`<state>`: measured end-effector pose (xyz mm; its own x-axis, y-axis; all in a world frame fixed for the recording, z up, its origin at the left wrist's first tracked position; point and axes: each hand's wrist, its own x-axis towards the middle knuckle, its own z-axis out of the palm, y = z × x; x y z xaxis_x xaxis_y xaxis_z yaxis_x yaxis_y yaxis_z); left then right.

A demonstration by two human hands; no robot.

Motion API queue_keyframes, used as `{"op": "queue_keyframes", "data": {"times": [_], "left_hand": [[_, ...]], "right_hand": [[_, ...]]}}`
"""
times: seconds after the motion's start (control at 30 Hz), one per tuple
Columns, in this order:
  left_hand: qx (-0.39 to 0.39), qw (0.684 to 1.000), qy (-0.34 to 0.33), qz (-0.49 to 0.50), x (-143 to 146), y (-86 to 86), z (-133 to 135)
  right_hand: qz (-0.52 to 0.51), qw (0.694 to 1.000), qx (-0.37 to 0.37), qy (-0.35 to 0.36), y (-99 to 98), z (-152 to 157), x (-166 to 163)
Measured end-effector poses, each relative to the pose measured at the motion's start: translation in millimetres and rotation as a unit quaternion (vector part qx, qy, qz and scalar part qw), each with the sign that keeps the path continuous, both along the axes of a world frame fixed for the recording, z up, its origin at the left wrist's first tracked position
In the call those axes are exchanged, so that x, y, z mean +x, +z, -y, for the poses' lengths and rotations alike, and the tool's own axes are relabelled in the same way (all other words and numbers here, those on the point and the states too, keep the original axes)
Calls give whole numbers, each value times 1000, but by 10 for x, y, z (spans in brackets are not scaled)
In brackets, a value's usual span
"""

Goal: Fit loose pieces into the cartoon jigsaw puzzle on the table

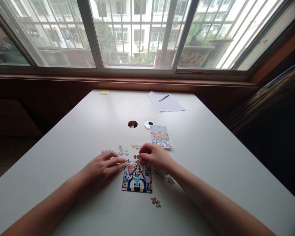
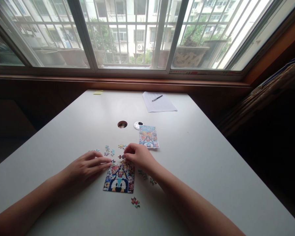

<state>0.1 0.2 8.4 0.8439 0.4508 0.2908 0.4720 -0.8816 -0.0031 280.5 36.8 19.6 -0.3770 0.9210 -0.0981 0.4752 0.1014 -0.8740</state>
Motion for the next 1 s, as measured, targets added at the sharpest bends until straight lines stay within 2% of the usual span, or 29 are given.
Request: {"op": "queue_keyframes", "data": {"times": [0.5, 1.0], "left_hand": [[4, 1000, 2, -4, 5, 11, 7], [5, 1000, -3, 0, -11, 4, -4]], "right_hand": [[-32, 999, -32, 10, -75, -8, 11], [-15, 1000, -12, 7, -29, -4, 6]]}}
